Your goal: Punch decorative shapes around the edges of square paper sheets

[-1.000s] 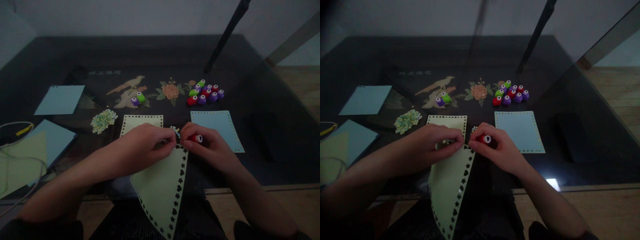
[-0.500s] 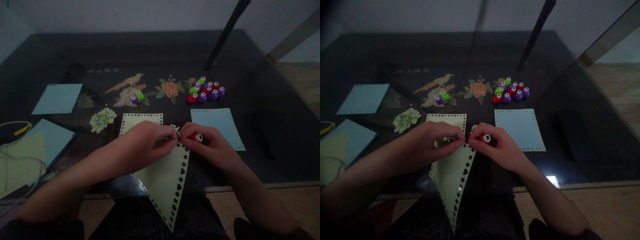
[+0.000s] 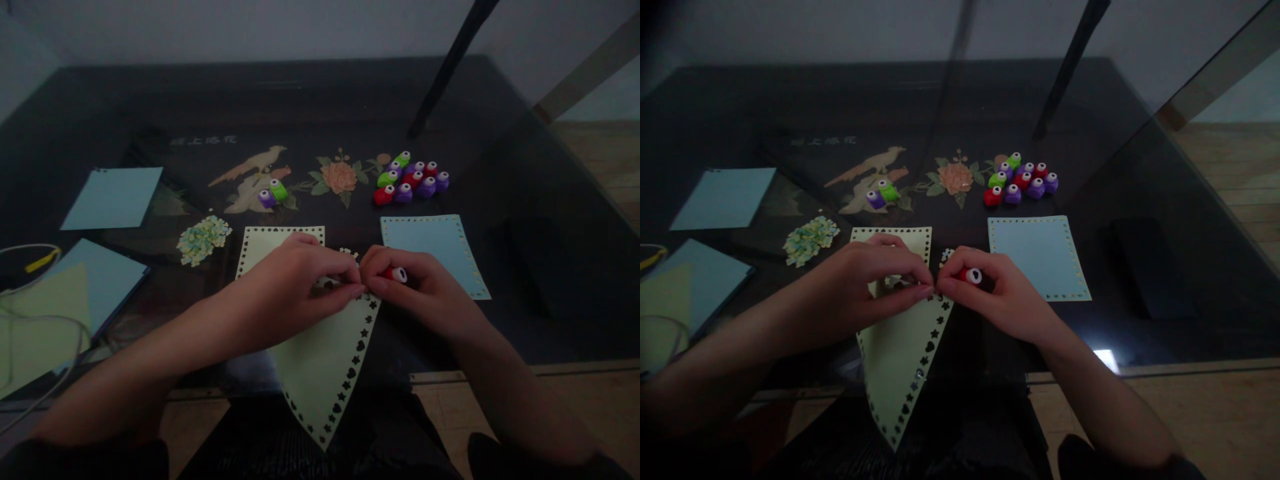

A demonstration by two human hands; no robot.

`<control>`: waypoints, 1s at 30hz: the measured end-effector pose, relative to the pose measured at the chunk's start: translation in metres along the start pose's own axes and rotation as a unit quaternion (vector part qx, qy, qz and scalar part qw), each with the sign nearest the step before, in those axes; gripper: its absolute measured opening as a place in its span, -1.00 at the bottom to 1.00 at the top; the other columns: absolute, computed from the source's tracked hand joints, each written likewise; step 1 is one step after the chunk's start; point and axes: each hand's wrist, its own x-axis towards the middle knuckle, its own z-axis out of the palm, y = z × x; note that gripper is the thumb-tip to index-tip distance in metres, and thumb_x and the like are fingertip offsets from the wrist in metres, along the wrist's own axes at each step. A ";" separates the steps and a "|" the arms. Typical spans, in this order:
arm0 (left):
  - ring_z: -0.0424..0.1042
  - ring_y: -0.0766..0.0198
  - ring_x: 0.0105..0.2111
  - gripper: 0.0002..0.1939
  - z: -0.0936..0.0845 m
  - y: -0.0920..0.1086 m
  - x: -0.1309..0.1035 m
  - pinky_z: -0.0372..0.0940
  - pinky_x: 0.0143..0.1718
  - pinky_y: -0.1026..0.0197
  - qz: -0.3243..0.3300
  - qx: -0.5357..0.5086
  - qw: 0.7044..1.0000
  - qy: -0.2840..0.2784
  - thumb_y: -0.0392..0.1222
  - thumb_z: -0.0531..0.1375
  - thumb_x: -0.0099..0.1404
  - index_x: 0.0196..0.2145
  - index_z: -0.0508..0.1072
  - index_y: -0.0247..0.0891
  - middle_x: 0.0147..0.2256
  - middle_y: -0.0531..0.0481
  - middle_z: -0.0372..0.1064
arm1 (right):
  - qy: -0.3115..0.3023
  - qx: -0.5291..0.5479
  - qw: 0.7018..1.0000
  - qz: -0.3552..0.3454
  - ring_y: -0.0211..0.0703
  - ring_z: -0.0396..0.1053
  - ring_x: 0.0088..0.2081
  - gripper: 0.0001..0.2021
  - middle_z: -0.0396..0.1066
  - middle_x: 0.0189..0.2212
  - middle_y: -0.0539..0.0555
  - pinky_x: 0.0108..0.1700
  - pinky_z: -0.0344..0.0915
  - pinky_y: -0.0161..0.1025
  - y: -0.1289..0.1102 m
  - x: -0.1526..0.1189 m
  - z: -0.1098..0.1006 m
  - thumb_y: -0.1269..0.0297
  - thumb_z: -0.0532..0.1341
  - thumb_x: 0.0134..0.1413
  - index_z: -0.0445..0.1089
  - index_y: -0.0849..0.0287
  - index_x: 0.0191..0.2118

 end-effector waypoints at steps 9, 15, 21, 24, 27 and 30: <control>0.35 0.35 -0.45 -0.84 0.000 0.003 0.002 0.20 -0.16 0.20 -0.011 0.002 1.000 0.004 -0.31 0.11 0.27 -0.43 0.46 -0.26 -0.50 0.12 0.45 | -0.003 -0.016 1.000 -0.009 -0.25 0.31 -0.33 -0.91 0.35 -0.39 0.01 -0.29 0.22 -0.26 0.000 -0.002 -0.002 0.29 0.25 0.10 0.39 0.17 -0.37; 0.38 0.36 -0.44 -0.85 0.001 0.001 0.002 0.20 -0.15 0.20 -0.001 -0.001 1.000 0.018 -0.31 0.12 0.27 -0.43 0.46 -0.27 -0.47 0.10 0.48 | 0.006 -0.026 1.000 -0.011 -0.26 0.30 -0.36 -0.94 0.34 -0.42 0.00 -0.32 0.21 -0.27 0.000 -0.001 0.000 0.35 0.24 0.09 0.38 0.18 -0.38; 0.41 0.33 -0.41 -0.87 0.003 0.002 0.002 0.22 -0.14 0.19 -0.007 -0.009 1.000 0.027 -0.31 0.13 0.26 -0.42 0.45 -0.27 -0.44 0.09 0.49 | 0.015 -0.036 0.999 -0.010 -0.27 0.28 -0.40 -0.93 0.32 -0.44 -0.02 -0.35 0.18 -0.28 -0.001 -0.001 0.001 0.37 0.25 0.08 0.37 0.19 -0.41; 0.39 0.34 -0.42 -0.88 0.004 0.002 0.003 0.21 -0.13 0.19 0.000 -0.010 0.999 0.032 -0.33 0.13 0.25 -0.44 0.43 -0.27 -0.47 0.10 0.47 | 0.015 -0.031 0.999 -0.008 -0.27 0.27 -0.40 -0.93 0.31 -0.45 -0.02 -0.35 0.18 -0.29 -0.002 -0.002 0.001 0.37 0.27 0.05 0.37 0.19 -0.41; 0.37 0.36 -0.45 -0.88 0.006 0.002 0.003 0.20 -0.11 0.19 0.003 -0.009 0.999 0.041 -0.35 0.13 0.23 -0.45 0.42 -0.27 -0.49 0.13 0.44 | 0.014 -0.026 1.000 -0.006 -0.28 0.27 -0.40 -0.93 0.30 -0.45 -0.03 -0.35 0.18 -0.29 -0.002 -0.001 0.001 0.39 0.27 0.05 0.36 0.18 -0.41; 0.36 0.36 -0.44 -0.88 0.007 0.001 0.003 0.19 -0.09 0.18 0.007 -0.004 0.999 0.047 -0.35 0.13 0.23 -0.46 0.41 -0.27 -0.50 0.14 0.44 | 0.012 -0.028 1.000 -0.005 -0.28 0.26 -0.40 -0.93 0.29 -0.44 -0.03 -0.35 0.17 -0.30 -0.001 -0.001 0.002 0.40 0.25 0.06 0.35 0.18 -0.40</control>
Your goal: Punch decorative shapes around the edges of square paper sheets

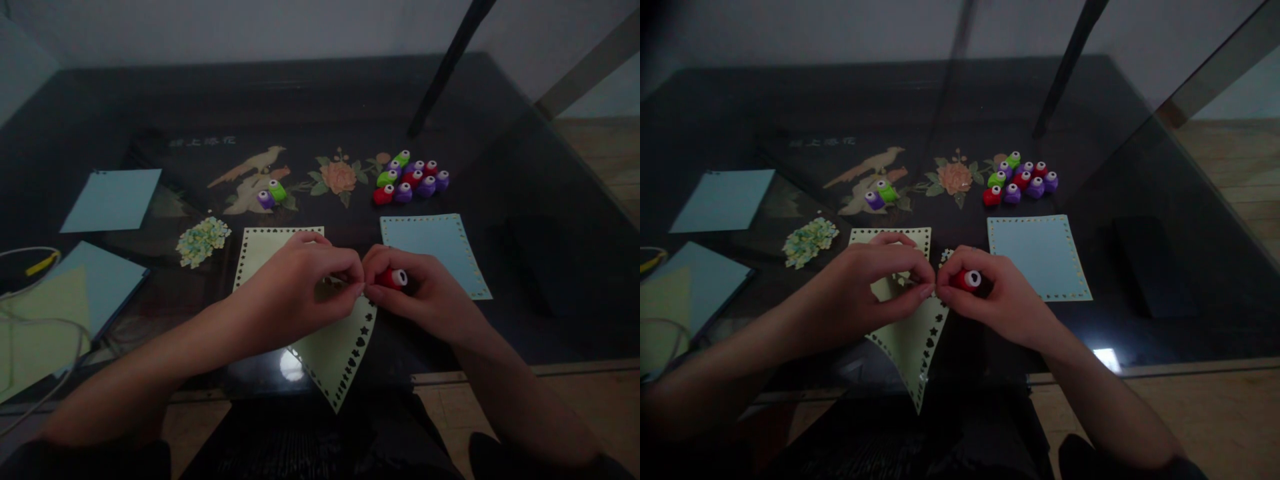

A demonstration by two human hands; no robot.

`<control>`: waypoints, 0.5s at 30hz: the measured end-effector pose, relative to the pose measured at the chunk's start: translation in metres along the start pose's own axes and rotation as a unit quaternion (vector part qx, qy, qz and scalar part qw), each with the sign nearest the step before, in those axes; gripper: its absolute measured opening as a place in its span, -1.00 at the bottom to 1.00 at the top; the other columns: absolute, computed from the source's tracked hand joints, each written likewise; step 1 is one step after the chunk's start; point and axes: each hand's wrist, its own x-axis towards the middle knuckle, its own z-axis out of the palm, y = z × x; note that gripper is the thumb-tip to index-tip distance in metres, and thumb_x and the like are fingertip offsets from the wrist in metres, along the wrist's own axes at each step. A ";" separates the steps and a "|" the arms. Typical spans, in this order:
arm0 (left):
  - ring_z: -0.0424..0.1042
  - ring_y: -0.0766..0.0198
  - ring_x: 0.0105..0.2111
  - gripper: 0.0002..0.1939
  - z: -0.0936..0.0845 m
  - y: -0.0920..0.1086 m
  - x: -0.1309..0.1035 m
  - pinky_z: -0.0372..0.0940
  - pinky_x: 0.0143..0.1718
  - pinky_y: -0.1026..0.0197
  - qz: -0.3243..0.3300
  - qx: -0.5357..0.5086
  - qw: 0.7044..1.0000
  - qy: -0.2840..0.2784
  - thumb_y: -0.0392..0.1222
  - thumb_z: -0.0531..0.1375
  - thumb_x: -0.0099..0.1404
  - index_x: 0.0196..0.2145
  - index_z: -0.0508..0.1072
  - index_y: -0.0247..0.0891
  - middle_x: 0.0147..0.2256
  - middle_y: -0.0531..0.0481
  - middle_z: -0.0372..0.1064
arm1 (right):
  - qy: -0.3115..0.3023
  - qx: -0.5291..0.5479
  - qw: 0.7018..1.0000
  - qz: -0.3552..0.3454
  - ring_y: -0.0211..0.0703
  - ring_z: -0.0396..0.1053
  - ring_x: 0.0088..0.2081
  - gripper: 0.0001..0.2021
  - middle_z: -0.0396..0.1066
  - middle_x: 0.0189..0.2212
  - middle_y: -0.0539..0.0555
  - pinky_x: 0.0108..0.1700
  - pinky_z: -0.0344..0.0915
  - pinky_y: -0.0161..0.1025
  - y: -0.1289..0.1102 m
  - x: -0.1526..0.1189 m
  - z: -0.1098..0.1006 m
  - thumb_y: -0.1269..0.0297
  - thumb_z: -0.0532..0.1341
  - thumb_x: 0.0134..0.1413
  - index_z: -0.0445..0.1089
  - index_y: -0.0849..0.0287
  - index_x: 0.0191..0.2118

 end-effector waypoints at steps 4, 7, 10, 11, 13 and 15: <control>0.32 0.41 -0.48 -0.87 0.002 0.000 -0.002 0.14 -0.03 0.17 0.021 0.010 1.000 0.000 -0.36 0.12 0.22 -0.47 0.40 -0.27 -0.51 0.17 0.41 | -0.023 -0.009 1.000 0.003 -0.28 0.24 -0.39 -0.93 0.28 -0.44 -0.03 -0.34 0.16 -0.30 0.000 -0.001 0.000 0.43 0.21 0.07 0.34 0.19 -0.41; 0.28 0.44 -0.52 -0.86 0.003 0.001 -0.003 0.10 0.00 0.16 0.033 0.021 0.999 -0.018 -0.37 0.12 0.22 -0.49 0.40 -0.28 -0.54 0.20 0.38 | -0.050 -0.025 0.998 0.002 -0.27 0.25 -0.38 -0.94 0.28 -0.44 -0.03 -0.32 0.17 -0.28 0.000 -0.002 -0.002 0.44 0.21 0.06 0.34 0.18 -0.40; 0.27 0.44 -0.53 -0.85 0.006 0.000 -0.004 0.10 -0.01 0.16 0.040 0.036 0.998 -0.026 -0.39 0.12 0.20 -0.50 0.39 -0.28 -0.56 0.20 0.36 | -0.068 -0.038 0.997 -0.009 -0.27 0.25 -0.38 -0.93 0.27 -0.45 -0.05 -0.31 0.18 -0.28 0.000 -0.001 -0.004 0.46 0.21 0.03 0.34 0.18 -0.41; 0.27 0.44 -0.54 -0.85 0.007 0.000 -0.004 0.10 -0.02 0.16 0.042 0.040 0.998 -0.027 -0.39 0.12 0.20 -0.50 0.38 -0.28 -0.57 0.20 0.35 | -0.071 -0.041 0.997 -0.013 -0.28 0.25 -0.38 -0.92 0.27 -0.45 -0.06 -0.31 0.17 -0.29 0.000 -0.001 -0.004 0.48 0.21 0.02 0.34 0.18 -0.41; 0.27 0.43 -0.54 -0.85 0.009 -0.001 -0.005 0.10 -0.03 0.15 0.045 0.047 0.997 -0.030 -0.40 0.12 0.19 -0.51 0.38 -0.28 -0.57 0.20 0.34 | -0.076 -0.048 0.996 -0.017 -0.30 0.23 -0.40 -0.90 0.25 -0.48 -0.08 -0.32 0.16 -0.30 0.001 -0.001 -0.004 0.50 0.22 0.00 0.32 0.18 -0.43; 0.29 0.42 -0.53 -0.85 0.010 -0.001 -0.005 0.10 -0.04 0.14 0.047 0.058 0.997 -0.026 -0.41 0.12 0.18 -0.50 0.38 -0.27 -0.57 0.19 0.35 | -0.076 -0.055 0.995 -0.015 -0.31 0.21 -0.41 -0.89 0.23 -0.49 -0.09 -0.34 0.15 -0.32 0.001 0.000 -0.003 0.52 0.21 -0.01 0.31 0.18 -0.45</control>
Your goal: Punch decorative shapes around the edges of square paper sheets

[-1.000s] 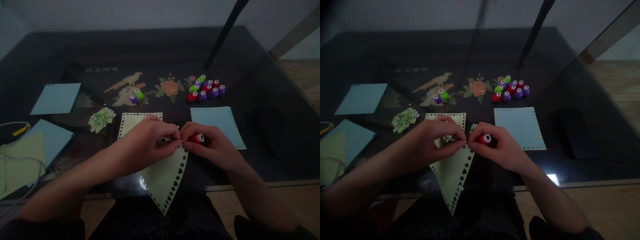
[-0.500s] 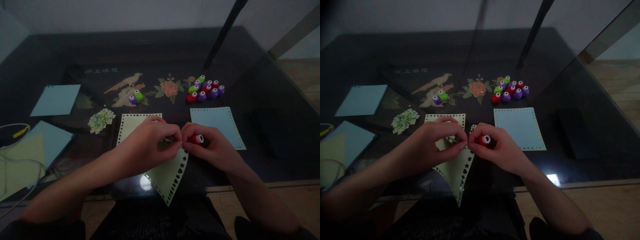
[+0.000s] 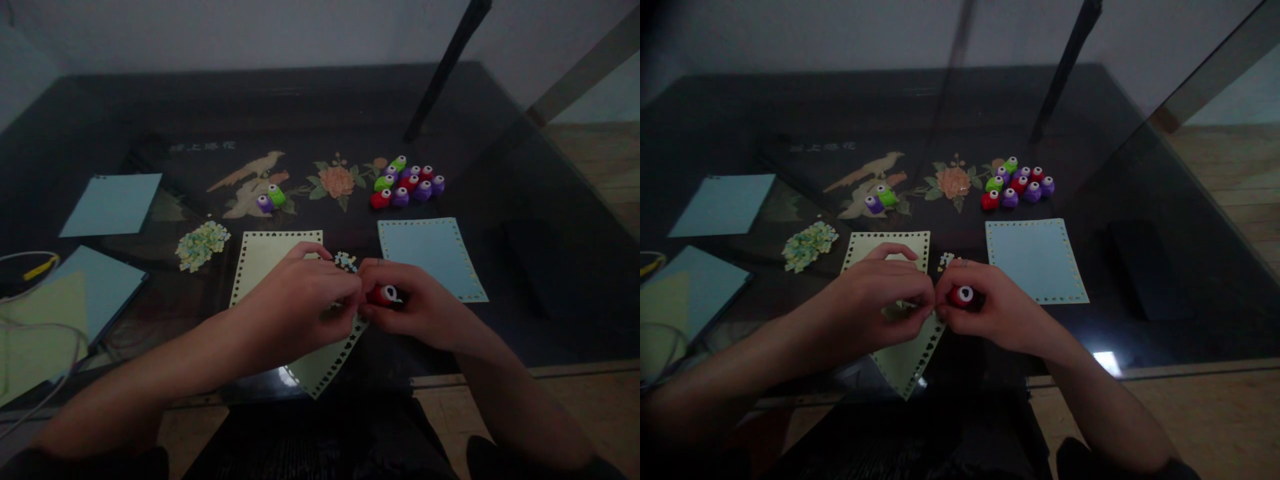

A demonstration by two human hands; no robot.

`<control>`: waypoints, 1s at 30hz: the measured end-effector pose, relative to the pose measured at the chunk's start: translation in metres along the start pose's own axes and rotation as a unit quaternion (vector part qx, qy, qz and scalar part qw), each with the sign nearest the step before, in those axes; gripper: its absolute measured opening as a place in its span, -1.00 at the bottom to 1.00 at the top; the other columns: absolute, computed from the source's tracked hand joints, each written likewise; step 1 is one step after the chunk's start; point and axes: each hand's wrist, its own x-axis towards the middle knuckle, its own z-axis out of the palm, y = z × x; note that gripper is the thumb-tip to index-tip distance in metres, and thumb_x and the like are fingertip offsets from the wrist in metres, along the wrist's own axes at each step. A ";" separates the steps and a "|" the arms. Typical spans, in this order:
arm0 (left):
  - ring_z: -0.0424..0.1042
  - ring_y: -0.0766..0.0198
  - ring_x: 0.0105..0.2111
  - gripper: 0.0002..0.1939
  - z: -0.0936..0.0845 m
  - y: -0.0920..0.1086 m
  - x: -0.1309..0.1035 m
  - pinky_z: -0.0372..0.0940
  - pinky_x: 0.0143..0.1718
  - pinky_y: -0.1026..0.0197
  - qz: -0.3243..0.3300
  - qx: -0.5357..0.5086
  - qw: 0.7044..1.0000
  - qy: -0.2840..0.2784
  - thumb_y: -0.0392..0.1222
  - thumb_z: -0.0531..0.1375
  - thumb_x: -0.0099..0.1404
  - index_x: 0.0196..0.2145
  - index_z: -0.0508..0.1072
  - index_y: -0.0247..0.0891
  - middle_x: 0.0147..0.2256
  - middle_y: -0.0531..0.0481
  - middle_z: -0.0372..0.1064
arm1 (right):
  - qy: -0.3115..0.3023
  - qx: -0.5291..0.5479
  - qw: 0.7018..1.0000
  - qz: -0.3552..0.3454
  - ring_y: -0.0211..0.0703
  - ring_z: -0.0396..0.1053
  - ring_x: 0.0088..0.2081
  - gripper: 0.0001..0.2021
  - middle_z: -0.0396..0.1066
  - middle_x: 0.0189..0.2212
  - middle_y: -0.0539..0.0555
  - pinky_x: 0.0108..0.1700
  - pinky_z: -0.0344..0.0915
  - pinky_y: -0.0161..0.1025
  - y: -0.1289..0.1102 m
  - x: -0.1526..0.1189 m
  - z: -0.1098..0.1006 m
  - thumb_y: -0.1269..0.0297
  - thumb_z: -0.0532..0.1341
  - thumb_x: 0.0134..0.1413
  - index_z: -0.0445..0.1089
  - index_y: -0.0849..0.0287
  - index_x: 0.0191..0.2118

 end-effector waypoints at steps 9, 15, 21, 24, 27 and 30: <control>0.42 0.33 -0.41 -0.87 -0.004 -0.006 -0.002 0.10 -0.01 0.10 -0.019 0.022 0.999 0.027 -0.30 0.12 0.28 -0.41 0.43 -0.26 -0.45 0.11 0.47 | 0.069 -0.001 0.996 0.064 -0.29 0.26 -0.41 -0.93 0.32 -0.46 -0.06 -0.35 0.16 -0.31 0.001 0.003 -0.004 0.37 0.21 0.08 0.36 0.17 -0.41; 0.45 0.28 -0.36 -0.88 -0.015 -0.014 -0.002 0.13 -0.07 0.12 -0.022 0.041 0.999 0.003 -0.25 0.13 0.32 -0.37 0.45 -0.23 -0.39 0.11 0.51 | 0.149 -0.153 0.973 0.090 -0.21 0.31 -0.35 -0.95 0.38 -0.41 0.02 -0.31 0.18 -0.27 0.026 0.009 -0.010 0.36 0.21 0.09 0.40 0.18 -0.37; 0.42 0.26 -0.37 -0.84 -0.020 -0.018 -0.009 0.11 -0.09 0.12 0.002 0.076 0.997 -0.032 -0.21 0.13 0.34 -0.37 0.48 -0.20 -0.41 0.12 0.51 | 0.066 -0.262 0.956 0.115 -0.19 0.30 -0.36 -0.94 0.37 -0.40 0.05 -0.28 0.18 -0.25 0.045 0.013 -0.004 0.43 0.20 0.08 0.42 0.20 -0.35; 0.41 0.29 -0.36 -0.83 -0.020 -0.017 -0.012 0.09 -0.05 0.12 0.025 0.070 0.994 -0.085 -0.22 0.12 0.35 -0.36 0.48 -0.18 -0.40 0.13 0.50 | 0.039 -0.298 0.946 0.120 -0.19 0.30 -0.34 -0.91 0.34 -0.36 0.05 -0.29 0.17 -0.26 0.045 0.013 0.001 0.40 0.17 0.12 0.43 0.17 -0.31; 0.40 0.30 -0.36 -0.85 -0.018 -0.014 -0.011 0.09 -0.02 0.12 0.038 0.063 0.988 -0.132 -0.25 0.12 0.34 -0.35 0.48 -0.18 -0.40 0.14 0.49 | 0.062 -0.337 0.931 0.128 -0.18 0.30 -0.32 -0.91 0.33 -0.34 0.06 -0.30 0.16 -0.26 0.045 0.014 0.003 0.39 0.15 0.14 0.42 0.16 -0.31; 0.39 0.26 -0.36 -0.92 -0.019 -0.009 -0.007 0.16 -0.13 0.16 0.012 0.082 0.985 -0.148 -0.27 0.17 0.29 -0.36 0.45 -0.21 -0.44 0.10 0.46 | 0.105 -0.329 0.930 0.122 -0.18 0.30 -0.33 -0.96 0.33 -0.36 0.05 -0.30 0.15 -0.26 0.045 0.014 0.002 0.38 0.20 0.10 0.40 0.15 -0.36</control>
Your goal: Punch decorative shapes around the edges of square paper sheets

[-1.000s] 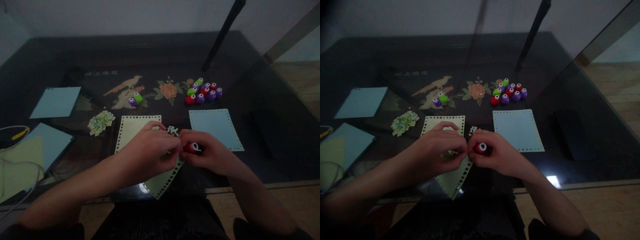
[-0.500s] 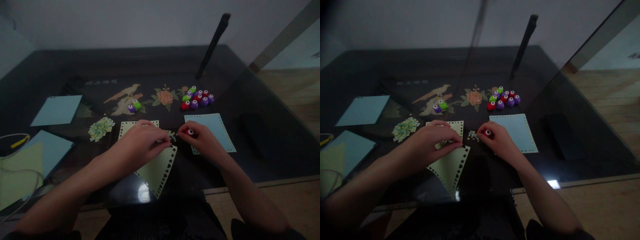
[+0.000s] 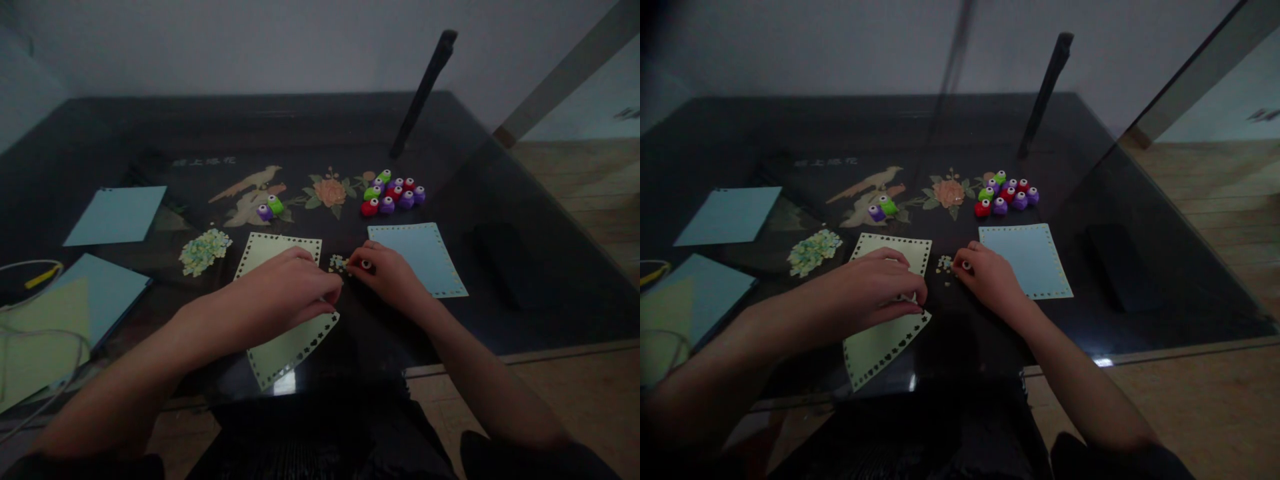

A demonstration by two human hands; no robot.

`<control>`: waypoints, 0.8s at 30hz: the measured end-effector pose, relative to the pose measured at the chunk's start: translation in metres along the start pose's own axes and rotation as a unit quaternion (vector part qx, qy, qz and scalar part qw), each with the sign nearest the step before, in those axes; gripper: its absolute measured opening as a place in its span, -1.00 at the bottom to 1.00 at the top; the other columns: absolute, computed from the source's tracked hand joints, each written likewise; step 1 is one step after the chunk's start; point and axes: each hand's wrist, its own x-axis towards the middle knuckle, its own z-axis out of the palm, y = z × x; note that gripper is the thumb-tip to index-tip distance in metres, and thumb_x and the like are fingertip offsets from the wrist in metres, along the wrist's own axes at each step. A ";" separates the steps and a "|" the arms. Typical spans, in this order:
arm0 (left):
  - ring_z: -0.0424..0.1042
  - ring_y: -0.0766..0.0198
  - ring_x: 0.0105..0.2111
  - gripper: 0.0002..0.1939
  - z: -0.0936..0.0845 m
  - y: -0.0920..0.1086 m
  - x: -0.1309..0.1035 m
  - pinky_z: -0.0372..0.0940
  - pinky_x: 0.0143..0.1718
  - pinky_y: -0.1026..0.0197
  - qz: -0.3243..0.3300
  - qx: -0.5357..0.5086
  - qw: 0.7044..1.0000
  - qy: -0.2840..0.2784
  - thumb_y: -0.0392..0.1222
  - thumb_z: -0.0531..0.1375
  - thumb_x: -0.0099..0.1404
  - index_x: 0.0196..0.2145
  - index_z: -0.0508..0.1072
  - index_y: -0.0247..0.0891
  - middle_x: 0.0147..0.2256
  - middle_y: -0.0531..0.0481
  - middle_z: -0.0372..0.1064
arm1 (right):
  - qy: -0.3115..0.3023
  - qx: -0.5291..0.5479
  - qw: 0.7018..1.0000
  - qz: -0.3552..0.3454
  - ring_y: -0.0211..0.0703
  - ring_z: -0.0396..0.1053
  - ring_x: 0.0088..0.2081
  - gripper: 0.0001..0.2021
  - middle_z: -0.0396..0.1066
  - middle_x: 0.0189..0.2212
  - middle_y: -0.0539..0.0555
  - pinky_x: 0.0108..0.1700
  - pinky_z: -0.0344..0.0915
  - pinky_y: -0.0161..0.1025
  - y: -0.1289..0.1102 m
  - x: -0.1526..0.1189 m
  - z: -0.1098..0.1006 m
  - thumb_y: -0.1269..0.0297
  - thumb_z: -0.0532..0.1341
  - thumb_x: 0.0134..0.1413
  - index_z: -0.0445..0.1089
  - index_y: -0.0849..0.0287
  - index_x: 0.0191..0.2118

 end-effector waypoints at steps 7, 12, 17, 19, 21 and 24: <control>0.40 0.25 -0.33 -0.85 -0.001 -0.003 0.007 0.18 -0.19 0.19 0.020 0.027 0.999 0.033 -0.28 0.08 0.35 -0.30 0.45 -0.25 -0.38 0.04 0.47 | 0.029 0.177 0.984 -0.009 -0.24 0.23 -0.44 -0.75 0.27 -0.52 -0.02 -0.36 0.11 -0.28 -0.006 -0.001 -0.014 0.19 0.16 0.15 0.32 0.17 -0.50; 0.40 0.29 -0.33 -0.79 0.014 0.004 0.012 0.15 -0.14 0.18 0.123 0.083 0.987 0.056 -0.39 0.01 0.36 -0.24 0.43 -0.24 -0.33 0.04 0.49 | -0.084 0.298 0.951 -0.009 -0.30 0.10 -0.51 -0.64 0.15 -0.60 -0.09 -0.42 0.05 -0.29 -0.013 -0.002 -0.015 0.08 0.07 0.20 0.26 0.17 -0.54; 0.34 0.24 -0.43 -0.83 0.047 0.025 0.020 0.16 -0.30 0.15 0.247 0.163 0.949 0.105 -0.38 0.07 0.31 -0.35 0.43 -0.25 -0.51 0.07 0.38 | -0.158 0.374 0.914 -0.023 -0.31 0.05 -0.52 -0.53 0.11 -0.61 -0.09 -0.46 0.04 -0.29 -0.019 -0.005 -0.008 -0.10 0.01 0.18 0.21 0.17 -0.57; 0.33 0.25 -0.46 -0.82 0.060 0.030 0.023 0.17 -0.35 0.15 0.279 0.152 0.941 0.114 -0.38 0.07 0.31 -0.38 0.44 -0.24 -0.54 0.08 0.36 | -0.168 0.363 0.916 -0.035 -0.31 0.06 -0.52 -0.54 0.12 -0.62 -0.09 -0.46 0.04 -0.30 -0.021 -0.006 -0.007 -0.06 0.03 0.18 0.23 0.17 -0.58; 0.32 0.26 -0.47 -0.78 0.069 0.033 0.025 0.20 -0.35 0.16 0.298 0.145 0.935 0.123 -0.39 0.05 0.32 -0.40 0.44 -0.24 -0.54 0.07 0.36 | -0.171 0.335 0.925 -0.043 -0.32 0.09 -0.51 -0.62 0.16 -0.62 -0.09 -0.45 0.05 -0.31 -0.022 -0.006 -0.006 0.05 0.10 0.16 0.26 0.18 -0.57; 0.35 0.26 -0.43 -0.75 0.072 0.033 0.028 0.25 -0.29 0.17 0.305 0.148 0.929 0.146 -0.39 0.02 0.35 -0.38 0.47 -0.24 -0.51 0.07 0.40 | -0.164 0.306 0.937 -0.040 -0.32 0.13 -0.48 -0.73 0.22 -0.60 -0.08 -0.42 0.08 -0.32 -0.022 -0.005 -0.006 0.19 0.18 0.10 0.30 0.20 -0.55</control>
